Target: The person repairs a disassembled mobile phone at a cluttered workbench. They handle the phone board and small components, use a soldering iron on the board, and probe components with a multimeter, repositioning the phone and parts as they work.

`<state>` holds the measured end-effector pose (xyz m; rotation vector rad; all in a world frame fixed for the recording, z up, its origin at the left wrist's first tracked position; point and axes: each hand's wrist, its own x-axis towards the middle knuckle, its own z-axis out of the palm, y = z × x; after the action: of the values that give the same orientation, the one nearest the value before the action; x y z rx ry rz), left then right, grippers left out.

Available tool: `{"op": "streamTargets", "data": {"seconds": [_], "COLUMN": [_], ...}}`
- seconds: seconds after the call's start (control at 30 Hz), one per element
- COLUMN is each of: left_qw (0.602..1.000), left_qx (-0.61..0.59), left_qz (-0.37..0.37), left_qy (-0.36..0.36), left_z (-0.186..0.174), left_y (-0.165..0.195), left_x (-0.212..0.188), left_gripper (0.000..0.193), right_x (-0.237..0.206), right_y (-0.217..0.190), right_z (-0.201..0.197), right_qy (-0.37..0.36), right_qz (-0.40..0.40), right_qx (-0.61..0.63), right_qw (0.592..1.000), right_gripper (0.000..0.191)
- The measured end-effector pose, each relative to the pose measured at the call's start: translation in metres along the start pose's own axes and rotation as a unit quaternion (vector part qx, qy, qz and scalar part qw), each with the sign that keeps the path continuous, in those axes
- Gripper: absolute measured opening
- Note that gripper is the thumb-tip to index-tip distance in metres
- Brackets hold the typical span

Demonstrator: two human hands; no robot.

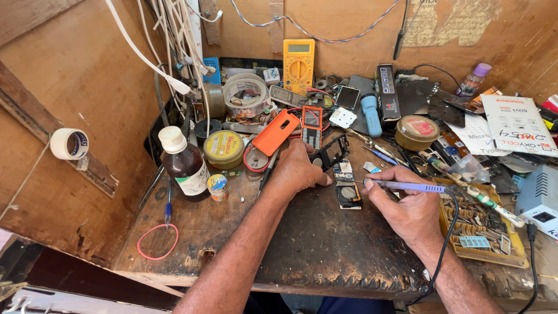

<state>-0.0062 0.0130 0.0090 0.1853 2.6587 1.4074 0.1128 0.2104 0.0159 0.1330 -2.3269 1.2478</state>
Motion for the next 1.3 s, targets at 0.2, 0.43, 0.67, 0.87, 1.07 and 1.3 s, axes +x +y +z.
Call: {"op": "streamTargets", "data": {"seconds": [0.2,0.43,0.67,0.87,1.07,1.3], "left_qw": [1.000,1.000,1.000,1.000,0.999,0.999], "left_qx": [-0.005,-0.007,-0.011,-0.001,-0.012,-0.015], "left_qz": [-0.008,-0.002,-0.019,-0.011,-0.034,-0.032], "left_qy": [-0.006,-0.005,-0.017,-0.014,-0.025,-0.025], "left_z": [0.0007,-0.0001,-0.0013,-0.0019,-0.0029,-0.0033], "left_y": [0.0000,0.0015,0.0032,0.0040,0.0067,0.0069], "left_x": [-0.0010,-0.0003,-0.0010,-0.0006,-0.0013,-0.0016], "left_gripper": [0.086,0.084,0.084,0.082,0.083,0.084], "right_x": [-0.0002,0.0007,0.0007,0.0012,0.0006,-0.0003], "right_y": [-0.0008,-0.0013,-0.0023,-0.0018,-0.0009,-0.0012], "right_z": [-0.0004,-0.0001,0.0003,0.0005,0.0012,0.0015], "right_qy": [-0.002,-0.005,0.002,0.001,0.003,0.002], "right_qz": [-0.004,-0.004,-0.004,-0.003,-0.006,-0.003], "right_qx": [-0.005,-0.007,-0.033,-0.031,-0.024,-0.007], "right_qw": [1.000,1.000,0.999,1.000,1.000,1.000], "right_gripper": [0.012,0.012,0.011,0.011,0.011,0.012]}}
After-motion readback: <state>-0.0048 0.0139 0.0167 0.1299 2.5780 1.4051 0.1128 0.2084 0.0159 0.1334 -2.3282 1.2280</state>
